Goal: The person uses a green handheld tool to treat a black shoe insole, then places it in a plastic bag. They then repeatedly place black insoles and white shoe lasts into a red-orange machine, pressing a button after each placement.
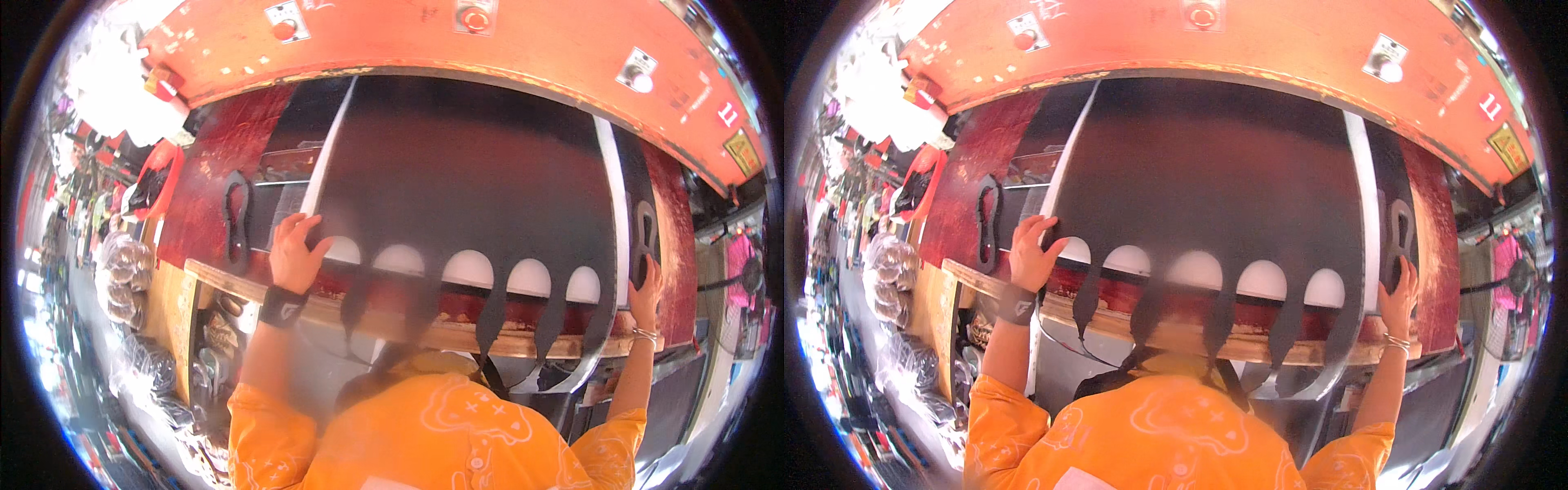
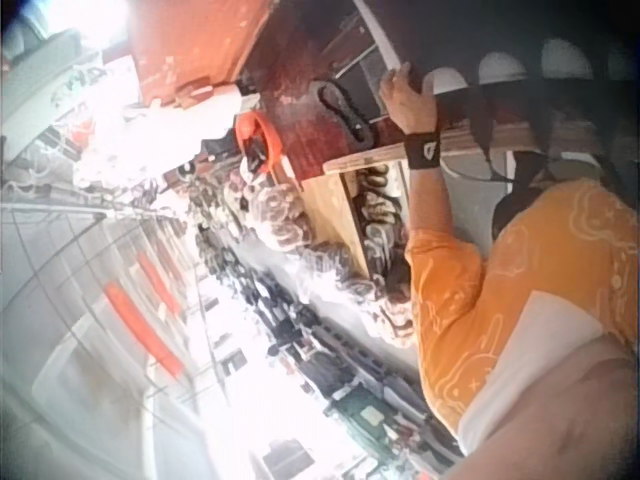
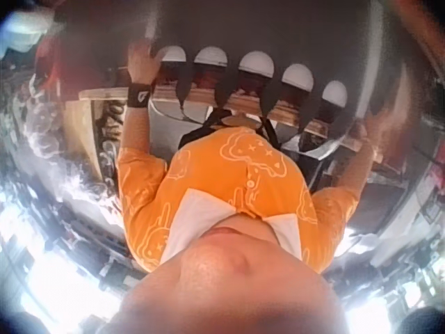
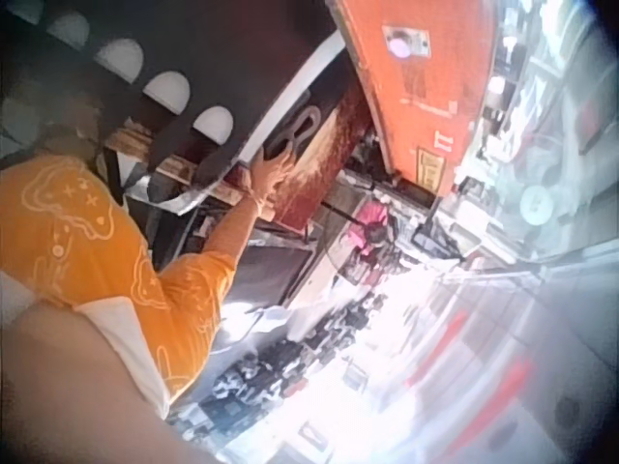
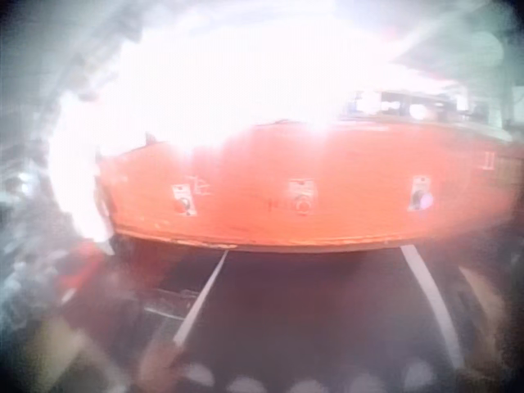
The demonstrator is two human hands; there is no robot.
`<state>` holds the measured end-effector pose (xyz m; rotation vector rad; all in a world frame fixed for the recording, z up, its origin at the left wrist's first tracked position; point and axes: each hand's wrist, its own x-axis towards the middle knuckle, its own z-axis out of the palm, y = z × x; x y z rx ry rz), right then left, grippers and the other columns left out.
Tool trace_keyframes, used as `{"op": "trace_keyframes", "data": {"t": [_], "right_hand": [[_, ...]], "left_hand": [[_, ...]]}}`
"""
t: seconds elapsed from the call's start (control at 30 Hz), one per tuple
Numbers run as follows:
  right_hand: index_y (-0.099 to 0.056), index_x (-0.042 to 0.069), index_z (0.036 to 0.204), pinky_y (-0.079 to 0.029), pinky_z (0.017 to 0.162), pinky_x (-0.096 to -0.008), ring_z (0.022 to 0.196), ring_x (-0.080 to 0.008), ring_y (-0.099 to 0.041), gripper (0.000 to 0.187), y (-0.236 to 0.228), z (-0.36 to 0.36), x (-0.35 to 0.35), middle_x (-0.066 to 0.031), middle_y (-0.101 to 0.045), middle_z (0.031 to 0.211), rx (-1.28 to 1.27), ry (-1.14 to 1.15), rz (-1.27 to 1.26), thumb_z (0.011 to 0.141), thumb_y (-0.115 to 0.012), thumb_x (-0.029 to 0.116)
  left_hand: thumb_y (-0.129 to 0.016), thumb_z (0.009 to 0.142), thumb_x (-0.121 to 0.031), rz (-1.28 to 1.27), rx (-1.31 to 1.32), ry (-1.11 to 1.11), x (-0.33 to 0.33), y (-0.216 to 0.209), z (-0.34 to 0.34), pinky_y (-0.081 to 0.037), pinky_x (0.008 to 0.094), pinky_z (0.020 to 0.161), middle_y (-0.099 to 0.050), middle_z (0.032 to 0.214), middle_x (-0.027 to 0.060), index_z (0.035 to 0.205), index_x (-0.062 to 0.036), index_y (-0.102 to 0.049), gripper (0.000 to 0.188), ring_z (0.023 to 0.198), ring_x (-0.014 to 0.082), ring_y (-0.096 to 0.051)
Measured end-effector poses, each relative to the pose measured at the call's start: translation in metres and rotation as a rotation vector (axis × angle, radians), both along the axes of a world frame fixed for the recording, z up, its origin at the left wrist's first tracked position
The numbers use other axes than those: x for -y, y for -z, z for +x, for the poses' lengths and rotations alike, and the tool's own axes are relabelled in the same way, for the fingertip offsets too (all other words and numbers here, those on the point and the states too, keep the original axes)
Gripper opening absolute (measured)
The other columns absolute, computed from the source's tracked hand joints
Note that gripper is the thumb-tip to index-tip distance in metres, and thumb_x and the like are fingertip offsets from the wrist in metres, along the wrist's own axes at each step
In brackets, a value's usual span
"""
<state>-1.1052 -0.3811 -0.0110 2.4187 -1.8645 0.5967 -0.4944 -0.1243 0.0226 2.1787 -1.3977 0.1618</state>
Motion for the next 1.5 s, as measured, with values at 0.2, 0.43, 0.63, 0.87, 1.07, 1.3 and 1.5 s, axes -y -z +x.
{"op": "trace_keyframes", "data": {"t": [0.2,0.43,0.63,0.87,1.07,1.3,1.5], "right_hand": [[-0.042,0.009,0.138,-0.032,0.110,-0.0398,0.130,-0.0312,-0.039,0.075,0.002,-0.002,0.029,-0.0161,-0.038,0.142,0.150,-0.136,0.136,0.068,-0.067,0.002],[-0.044,-0.001,0.138,-0.033,0.107,-0.0368,0.128,-0.0252,-0.043,0.067,-0.049,0.016,0.032,-0.0133,-0.047,0.139,0.870,-0.102,0.290,0.079,-0.067,0.024],[-0.045,-0.003,0.136,-0.028,0.110,-0.0373,0.130,-0.0251,-0.042,0.074,-0.113,0.178,-0.019,-0.0140,-0.046,0.140,0.957,-0.608,0.285,0.078,-0.070,0.033],[-0.056,0.012,0.130,-0.032,0.108,-0.0384,0.129,-0.0278,-0.044,0.069,-0.102,0.409,-0.086,-0.0167,-0.048,0.137,0.658,-0.649,0.502,0.064,-0.078,0.015],[-0.059,0.020,0.124,-0.037,0.103,-0.0488,0.123,-0.0385,-0.047,0.059,-0.081,0.519,-0.084,-0.0189,-0.047,0.137,0.265,-0.588,0.166,0.067,-0.073,0.024],[-0.056,0.021,0.127,-0.034,0.100,-0.0549,0.126,-0.0427,-0.037,0.063,-0.064,0.551,-0.083,-0.0191,-0.041,0.140,0.031,-0.604,0.189,0.070,-0.073,0.043],[-0.054,0.018,0.127,-0.034,0.098,-0.0545,0.125,-0.0452,-0.034,0.067,-0.056,0.548,-0.076,-0.0193,-0.038,0.139,0.028,-0.669,0.159,0.066,-0.074,0.040]], "left_hand": [[-0.080,0.068,-0.018,0.036,-0.119,0.093,0.008,-0.006,0.012,-0.049,0.0390,0.086,-0.060,0.112,0.0132,0.105,-0.0081,-0.068,0.041,0.102,0.0315,-0.059],[-0.079,0.068,-0.030,0.102,-0.158,0.149,0.015,-0.013,0.022,-0.053,0.0388,0.078,-0.057,0.113,0.0090,0.103,-0.0153,-0.068,0.039,0.093,0.0286,-0.062],[-0.082,0.065,-0.027,0.040,-0.173,0.193,0.020,-0.006,0.027,-0.049,0.0381,0.075,-0.056,0.103,0.0078,0.095,-0.0115,-0.067,0.037,0.089,0.0275,-0.059],[-0.079,0.066,-0.026,-0.110,-0.123,0.415,0.022,0.007,0.046,-0.043,0.0405,0.084,-0.060,0.107,0.0062,0.093,-0.0117,-0.068,0.032,0.101,0.0273,-0.054],[-0.078,0.066,-0.024,-0.143,-0.176,0.465,0.021,0.007,0.054,-0.043,0.0405,0.084,-0.061,0.105,0.0052,0.093,-0.0124,-0.068,0.031,0.101,0.0266,-0.054],[-0.079,0.064,-0.021,-0.151,-0.235,0.467,0.024,0.008,0.057,-0.044,0.0397,0.082,-0.061,0.105,0.0054,0.091,-0.0111,-0.067,0.031,0.098,0.0271,-0.055],[-0.079,0.063,-0.015,-0.179,-0.251,0.458,0.030,0.011,0.060,-0.044,0.0389,0.081,-0.062,0.103,0.0065,0.088,-0.0085,-0.068,0.028,0.098,0.0274,-0.056]]}}
